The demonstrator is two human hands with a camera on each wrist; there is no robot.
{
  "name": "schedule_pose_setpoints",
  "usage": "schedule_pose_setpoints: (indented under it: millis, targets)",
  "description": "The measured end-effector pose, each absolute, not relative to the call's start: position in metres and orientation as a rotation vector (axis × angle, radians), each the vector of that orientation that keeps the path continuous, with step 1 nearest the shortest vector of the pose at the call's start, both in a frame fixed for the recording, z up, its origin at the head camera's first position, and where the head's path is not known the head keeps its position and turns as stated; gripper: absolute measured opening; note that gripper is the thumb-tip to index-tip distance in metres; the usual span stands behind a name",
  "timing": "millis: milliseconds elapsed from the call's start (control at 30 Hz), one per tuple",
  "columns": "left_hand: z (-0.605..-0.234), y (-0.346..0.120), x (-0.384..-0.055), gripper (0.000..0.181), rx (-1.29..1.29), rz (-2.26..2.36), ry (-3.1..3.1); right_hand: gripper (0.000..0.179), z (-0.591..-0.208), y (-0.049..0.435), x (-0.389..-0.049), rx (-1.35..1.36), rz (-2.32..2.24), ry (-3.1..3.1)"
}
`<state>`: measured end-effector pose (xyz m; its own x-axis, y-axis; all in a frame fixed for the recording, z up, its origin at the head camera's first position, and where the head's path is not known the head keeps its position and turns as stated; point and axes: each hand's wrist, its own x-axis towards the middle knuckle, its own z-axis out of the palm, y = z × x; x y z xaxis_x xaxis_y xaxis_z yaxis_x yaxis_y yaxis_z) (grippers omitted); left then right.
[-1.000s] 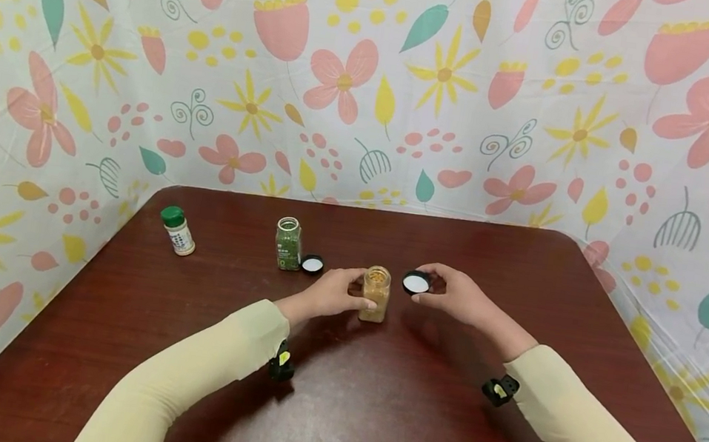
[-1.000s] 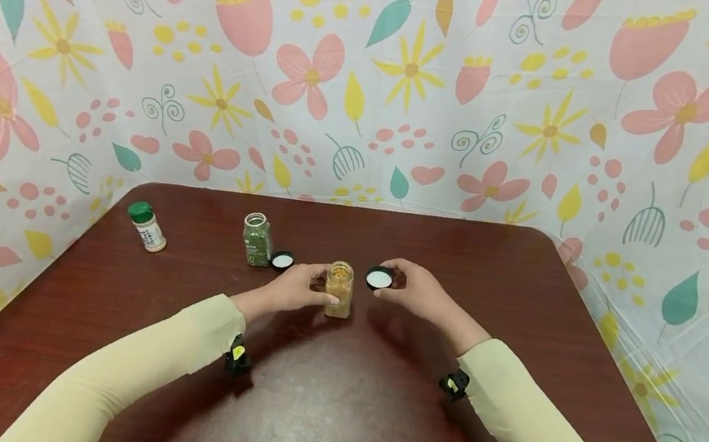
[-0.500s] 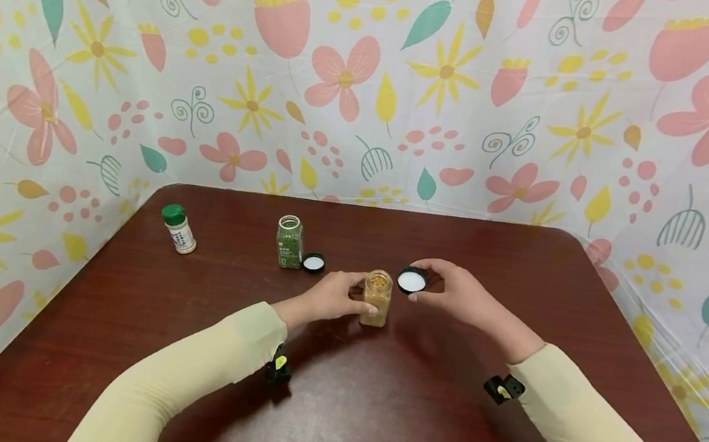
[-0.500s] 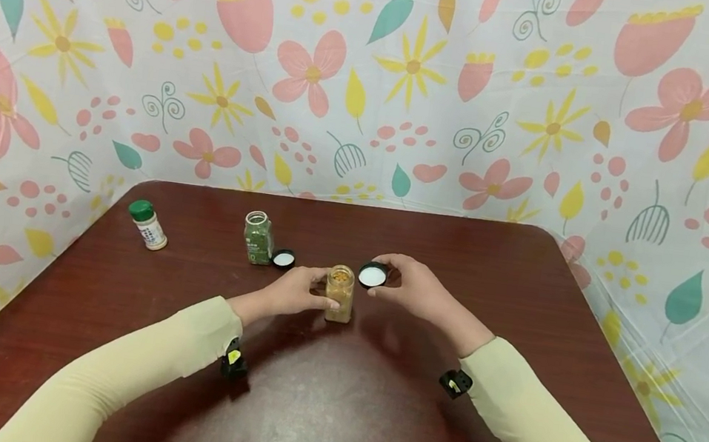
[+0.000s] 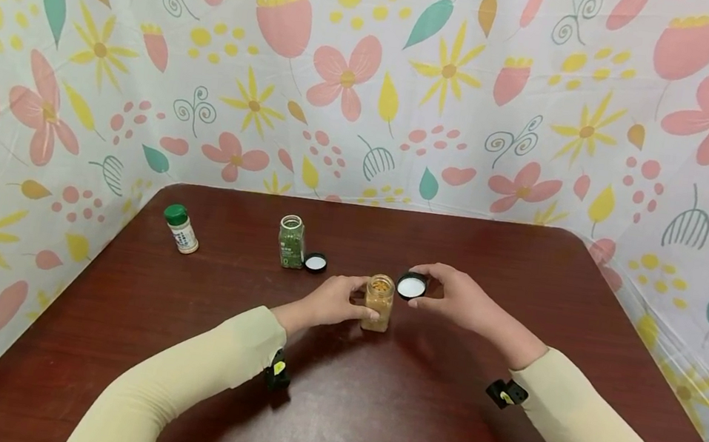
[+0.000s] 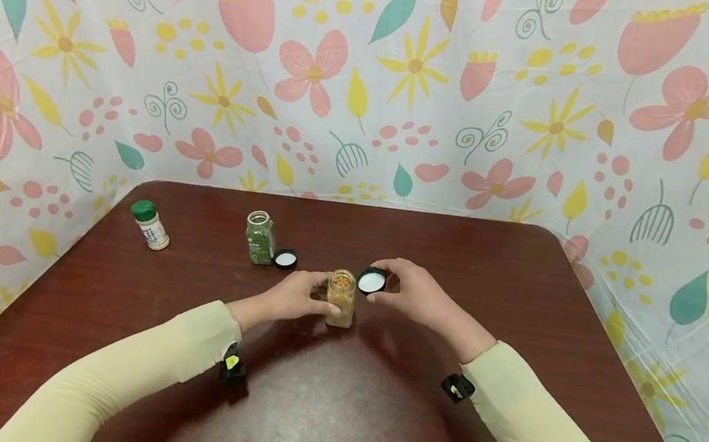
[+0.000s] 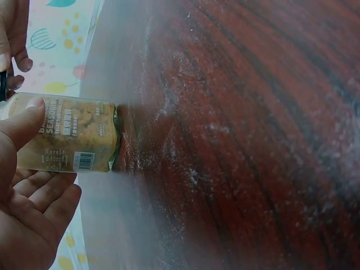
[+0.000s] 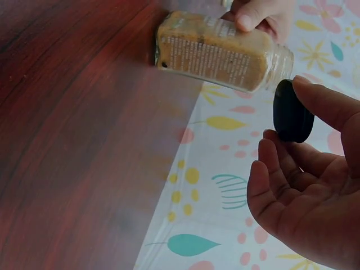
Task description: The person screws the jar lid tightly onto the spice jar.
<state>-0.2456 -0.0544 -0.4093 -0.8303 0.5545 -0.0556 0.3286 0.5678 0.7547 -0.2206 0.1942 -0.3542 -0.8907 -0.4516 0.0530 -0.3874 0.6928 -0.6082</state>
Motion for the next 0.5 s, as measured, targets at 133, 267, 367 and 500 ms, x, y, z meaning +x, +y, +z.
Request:
schedule_pose_setpoints:
  millis: [133, 267, 367, 500]
  targets:
    - [-0.4075, -0.0546, -0.2439, 0.062, 0.730, 1.118, 2.523, 0.050, -0.3536, 0.1942, -0.2188, -0.702, -0.964, 2.795]
    - [-0.4072, -0.0549, -0.2429, 0.063, 0.721, 1.117, 2.529, 0.049, -0.3528, 0.1940, -0.2170, -0.708, -0.954, 2.797]
    - [-0.4083, -0.0547, -0.2432, 0.061, 0.724, 1.125, 2.529, 0.049, -0.3530, 0.1939, -0.2167, -0.706, -0.951, 2.799]
    - [-0.4093, -0.0544, -0.2440, 0.059, 0.735, 1.127, 2.527, 0.048, -0.3536, 0.1930, -0.2172, -0.716, -0.956, 2.789]
